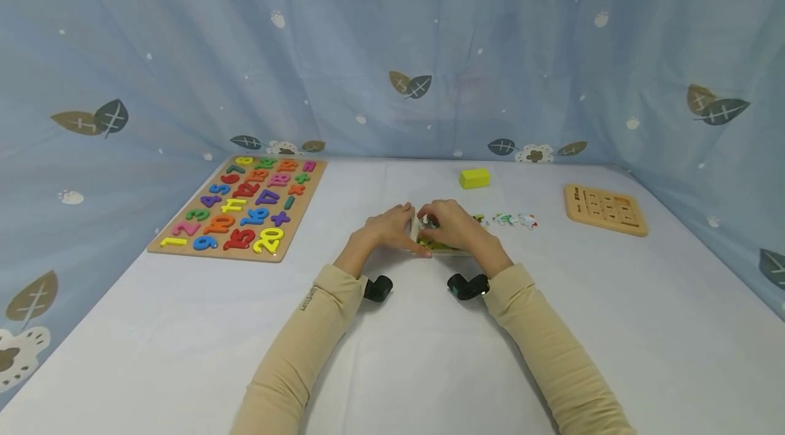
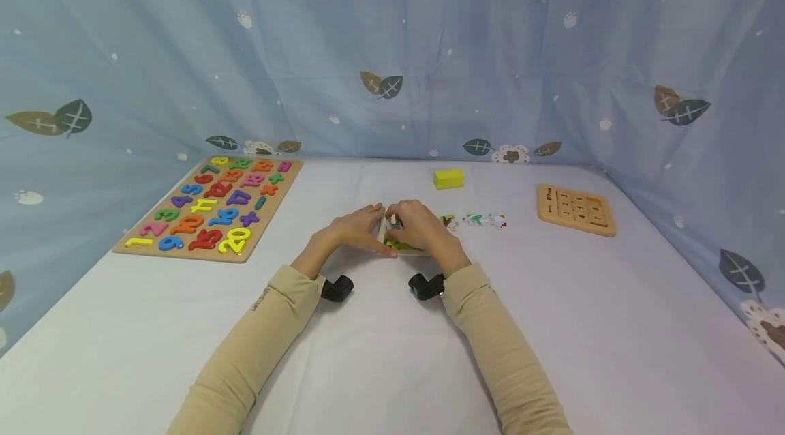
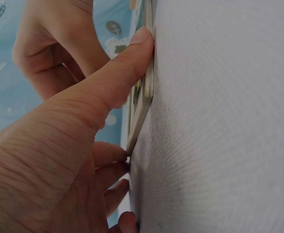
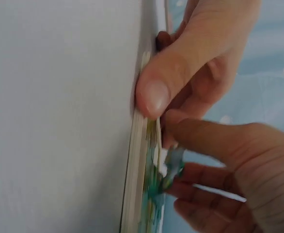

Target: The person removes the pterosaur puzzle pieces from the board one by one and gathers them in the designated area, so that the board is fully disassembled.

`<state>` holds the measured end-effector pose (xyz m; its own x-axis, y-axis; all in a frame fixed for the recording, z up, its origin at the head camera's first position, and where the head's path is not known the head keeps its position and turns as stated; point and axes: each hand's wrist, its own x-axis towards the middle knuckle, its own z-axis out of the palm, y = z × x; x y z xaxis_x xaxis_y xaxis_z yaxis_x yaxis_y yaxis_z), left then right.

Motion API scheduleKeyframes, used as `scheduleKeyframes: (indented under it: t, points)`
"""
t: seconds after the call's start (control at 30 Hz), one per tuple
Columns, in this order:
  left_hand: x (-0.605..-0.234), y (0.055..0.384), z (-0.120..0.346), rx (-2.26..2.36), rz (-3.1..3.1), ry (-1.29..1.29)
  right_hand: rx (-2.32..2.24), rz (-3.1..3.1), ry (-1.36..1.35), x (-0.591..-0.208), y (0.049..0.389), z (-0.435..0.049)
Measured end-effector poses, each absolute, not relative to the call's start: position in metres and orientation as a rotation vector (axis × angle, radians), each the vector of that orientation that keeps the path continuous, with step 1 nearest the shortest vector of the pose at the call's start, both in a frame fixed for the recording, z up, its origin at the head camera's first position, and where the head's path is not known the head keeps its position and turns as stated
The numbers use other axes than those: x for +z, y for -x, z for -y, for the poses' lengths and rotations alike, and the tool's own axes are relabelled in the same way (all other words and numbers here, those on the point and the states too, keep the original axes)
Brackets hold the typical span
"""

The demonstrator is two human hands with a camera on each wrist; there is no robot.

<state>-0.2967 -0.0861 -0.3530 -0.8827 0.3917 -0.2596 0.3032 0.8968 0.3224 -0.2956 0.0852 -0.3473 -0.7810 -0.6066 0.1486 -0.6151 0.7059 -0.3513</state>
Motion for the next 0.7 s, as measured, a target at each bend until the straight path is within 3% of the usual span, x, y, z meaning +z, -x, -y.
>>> scheduleKeyframes:
  t: [0.7]
  points:
    - [-0.355, 0.299, 0.086, 0.371, -2.737, -0.502, 0.759, 2.911, -0.912, -0.321, 0.291, -0.109]
